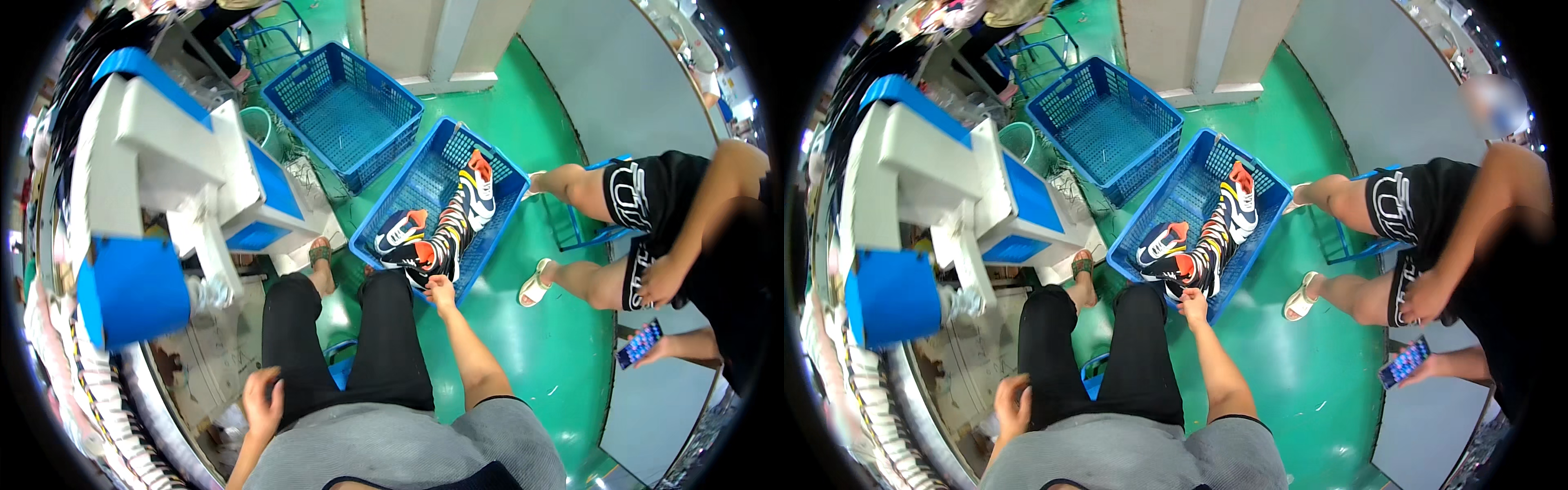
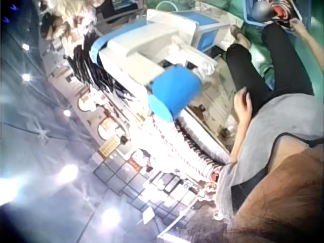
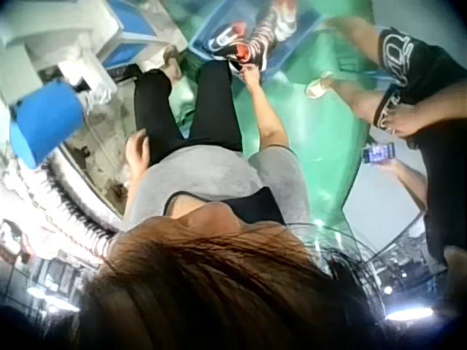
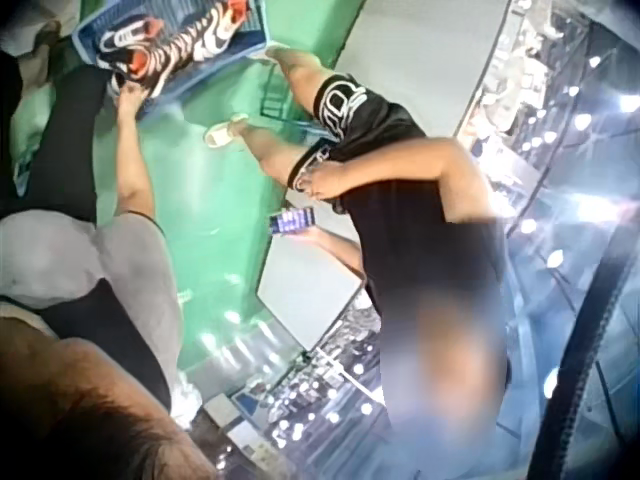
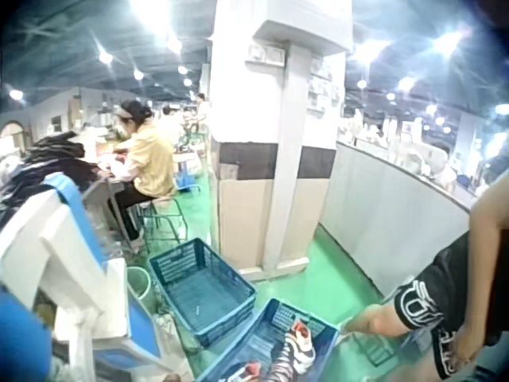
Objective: The person picks up individual shoes from a large stack on a table, applies a small piece of yellow tape to the heel area of each shoe, and places the taped shoes into a blue plastic basket on the floor.
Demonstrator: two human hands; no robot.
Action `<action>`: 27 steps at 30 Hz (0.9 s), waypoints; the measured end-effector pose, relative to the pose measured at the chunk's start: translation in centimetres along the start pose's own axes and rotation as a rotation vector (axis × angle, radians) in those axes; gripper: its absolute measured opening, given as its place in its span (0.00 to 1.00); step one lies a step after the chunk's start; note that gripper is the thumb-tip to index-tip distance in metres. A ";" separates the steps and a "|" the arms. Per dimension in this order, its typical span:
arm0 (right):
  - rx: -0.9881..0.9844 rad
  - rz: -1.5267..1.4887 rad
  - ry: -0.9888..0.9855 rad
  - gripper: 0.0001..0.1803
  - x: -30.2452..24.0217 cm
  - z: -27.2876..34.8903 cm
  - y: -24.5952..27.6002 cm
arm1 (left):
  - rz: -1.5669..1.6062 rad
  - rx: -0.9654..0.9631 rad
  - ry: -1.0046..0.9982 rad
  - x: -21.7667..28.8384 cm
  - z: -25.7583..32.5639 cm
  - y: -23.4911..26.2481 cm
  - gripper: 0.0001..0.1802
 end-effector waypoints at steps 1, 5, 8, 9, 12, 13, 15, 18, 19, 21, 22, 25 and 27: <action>-0.007 0.015 0.010 0.12 -0.6 -1.2 -1.0 | 0.123 -0.058 0.082 -1.0 -3.4 -3.0 0.10; 0.040 0.201 0.076 0.22 -2.9 -8.6 -4.1 | 0.389 -0.193 0.087 -4.1 -14.9 -16.4 0.08; 0.090 0.493 0.123 0.27 -4.4 -15.2 -6.1 | 0.601 -0.305 0.162 -3.5 -21.9 -24.7 0.08; 0.130 0.624 0.180 0.28 -5.4 -17.3 -7.0 | 0.673 -0.328 0.212 -4.9 -22.9 -27.9 0.09; 0.236 0.829 0.313 0.31 -4.8 -25.1 -9.3 | 0.749 -0.410 0.300 -8.6 -25.4 -35.7 0.10; 0.170 0.802 0.182 0.31 -4.7 -27.2 -10.4 | 0.738 -0.421 0.329 -9.8 -25.9 -37.2 0.10; 0.110 0.826 0.044 0.30 -3.9 -31.4 -11.7 | 0.726 -0.451 0.377 -12.0 -26.7 -40.4 0.10; 0.087 0.693 -0.241 0.24 -3.7 -33.4 -12.6 | 0.741 -0.472 0.373 -14.7 -28.0 -43.5 0.10; 0.201 0.757 -0.117 0.20 -3.4 -35.0 -11.1 | 0.710 -0.510 0.292 -14.1 -29.1 -44.4 0.10; 0.437 0.786 0.271 0.16 -3.7 -35.0 -8.9 | 0.661 -0.522 0.147 -13.7 -30.8 -46.1 0.12; 0.471 0.632 0.373 0.13 -4.5 -33.8 -8.5 | 0.577 -0.603 0.115 -13.8 -31.7 -46.7 0.16; 0.339 0.193 0.495 0.11 -8.1 -28.4 -7.3 | 0.240 -0.578 -0.219 -11.4 -35.8 -46.3 0.29; 0.368 0.271 0.455 0.08 -6.0 -27.0 -4.8 | 0.110 -0.601 -0.379 -8.6 -37.8 -47.4 0.41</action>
Point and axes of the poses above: each hand's wrist, its own z-axis away from the middle knuckle, its own y-axis out of the back of the hand, x = y × z, the point moved 7 cm from there along -z, towards the middle knuckle, and after that the axes turned 12 degrees about -y, right-handed, at the moved point
